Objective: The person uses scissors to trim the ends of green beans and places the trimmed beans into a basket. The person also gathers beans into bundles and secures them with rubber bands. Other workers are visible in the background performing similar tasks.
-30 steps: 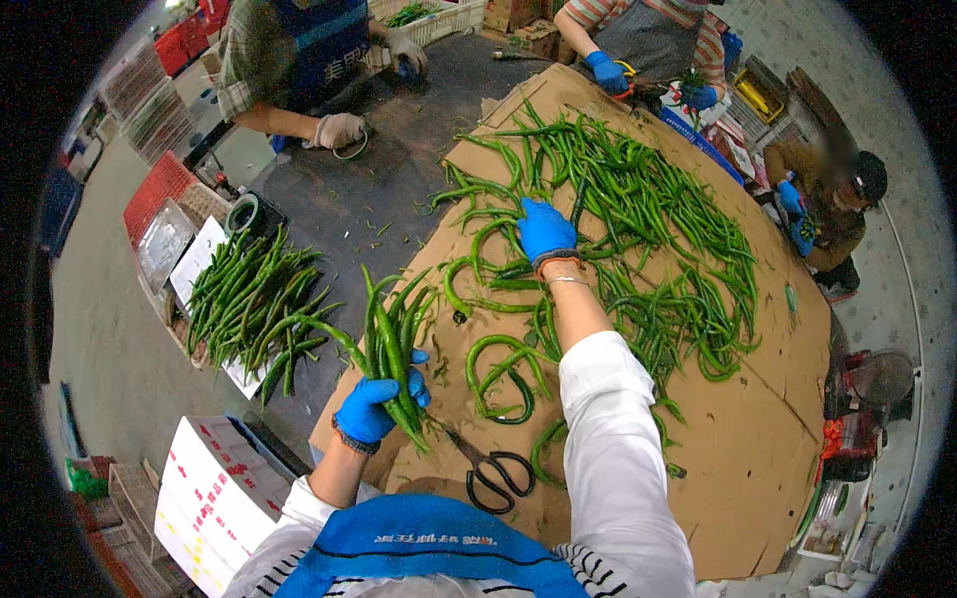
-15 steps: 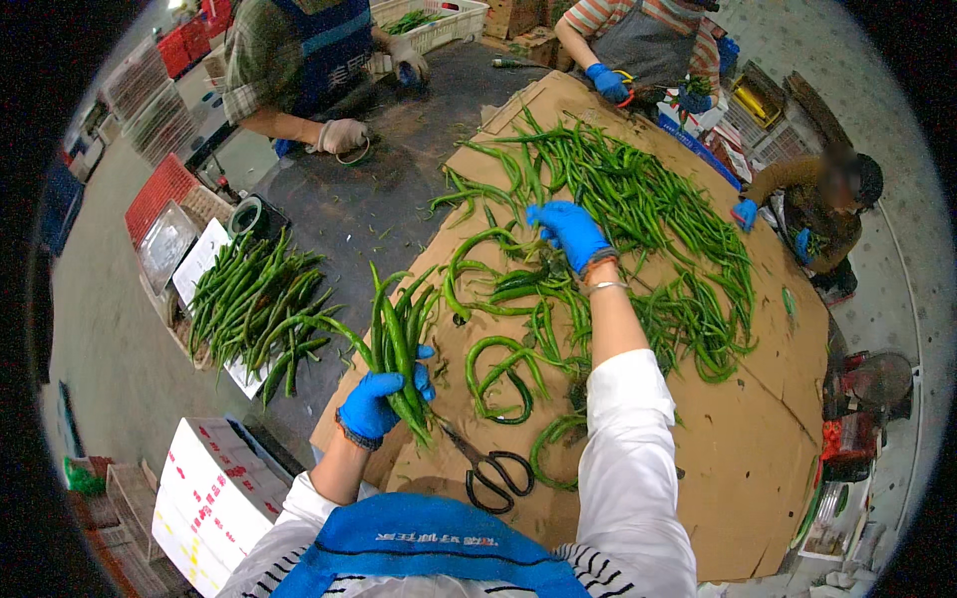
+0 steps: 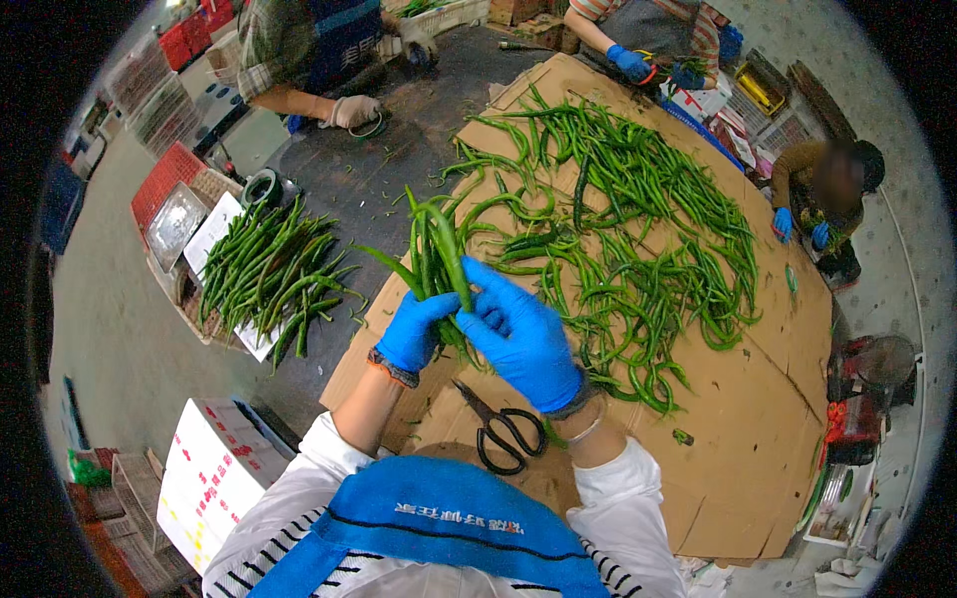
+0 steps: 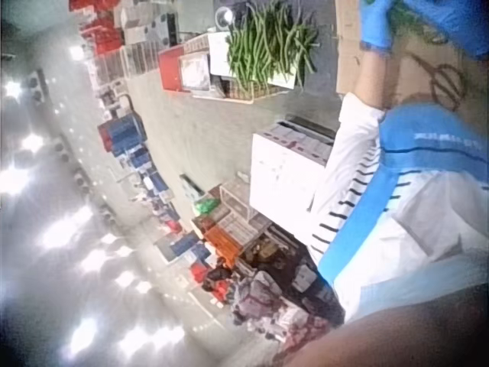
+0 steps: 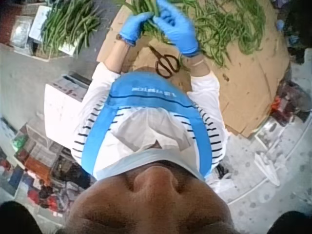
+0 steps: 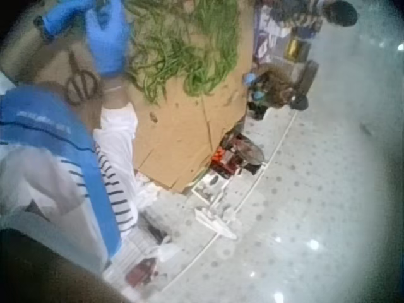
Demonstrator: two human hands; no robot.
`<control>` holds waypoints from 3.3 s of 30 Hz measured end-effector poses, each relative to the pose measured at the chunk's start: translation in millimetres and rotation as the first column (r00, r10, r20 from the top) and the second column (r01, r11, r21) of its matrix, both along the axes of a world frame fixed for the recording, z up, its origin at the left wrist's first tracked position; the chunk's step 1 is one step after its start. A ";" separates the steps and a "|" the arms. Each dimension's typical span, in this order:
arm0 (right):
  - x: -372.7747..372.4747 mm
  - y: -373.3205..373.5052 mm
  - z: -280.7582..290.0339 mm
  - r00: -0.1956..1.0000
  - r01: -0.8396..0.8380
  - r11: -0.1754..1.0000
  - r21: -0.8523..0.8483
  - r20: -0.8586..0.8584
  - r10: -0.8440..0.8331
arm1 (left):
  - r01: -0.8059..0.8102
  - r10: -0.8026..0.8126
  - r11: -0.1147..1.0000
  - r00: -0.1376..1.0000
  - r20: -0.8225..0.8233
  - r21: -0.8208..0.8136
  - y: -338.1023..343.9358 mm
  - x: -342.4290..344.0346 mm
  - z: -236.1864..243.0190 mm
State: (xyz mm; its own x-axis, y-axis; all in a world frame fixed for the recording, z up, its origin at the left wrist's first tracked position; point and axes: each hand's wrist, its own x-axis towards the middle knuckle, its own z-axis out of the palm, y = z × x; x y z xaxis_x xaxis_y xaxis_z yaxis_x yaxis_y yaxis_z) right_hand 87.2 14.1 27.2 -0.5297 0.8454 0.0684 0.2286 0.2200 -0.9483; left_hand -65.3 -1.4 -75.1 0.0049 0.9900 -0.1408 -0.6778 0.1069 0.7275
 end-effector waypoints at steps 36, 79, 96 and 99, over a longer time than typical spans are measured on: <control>66.8 136.9 -94.1 0.818 0.104 0.898 0.428 0.476 -0.322 | 0.103 -0.138 0.989 0.896 0.422 0.106 -3.6 -17.8 -39.0; 62.4 138.7 -21.7 0.950 0.026 0.871 0.490 0.259 -0.174 | 0.118 -0.185 0.976 0.892 0.413 0.183 -12.1 -34.2 -19.6; 62.5 146.4 -42.1 0.996 0.055 0.987 0.150 -0.079 -0.043 | 0.146 -0.198 0.979 0.859 0.473 0.145 -17.4 -24.0 -16.9; 69.2 121.7 -11.6 0.943 0.090 0.994 -0.060 -0.315 -0.104 | 0.215 -0.320 0.945 0.764 0.560 0.246 -11.4 -9.8 -16.9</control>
State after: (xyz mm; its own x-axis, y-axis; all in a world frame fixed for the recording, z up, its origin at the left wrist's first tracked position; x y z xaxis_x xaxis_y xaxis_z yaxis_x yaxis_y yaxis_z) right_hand 156.4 135.7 15.6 -0.4021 0.8975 0.1809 -0.0674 0.1680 -0.9835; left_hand -75.1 -12.8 -92.0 0.3020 0.9437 0.1350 -0.9374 0.2682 0.2224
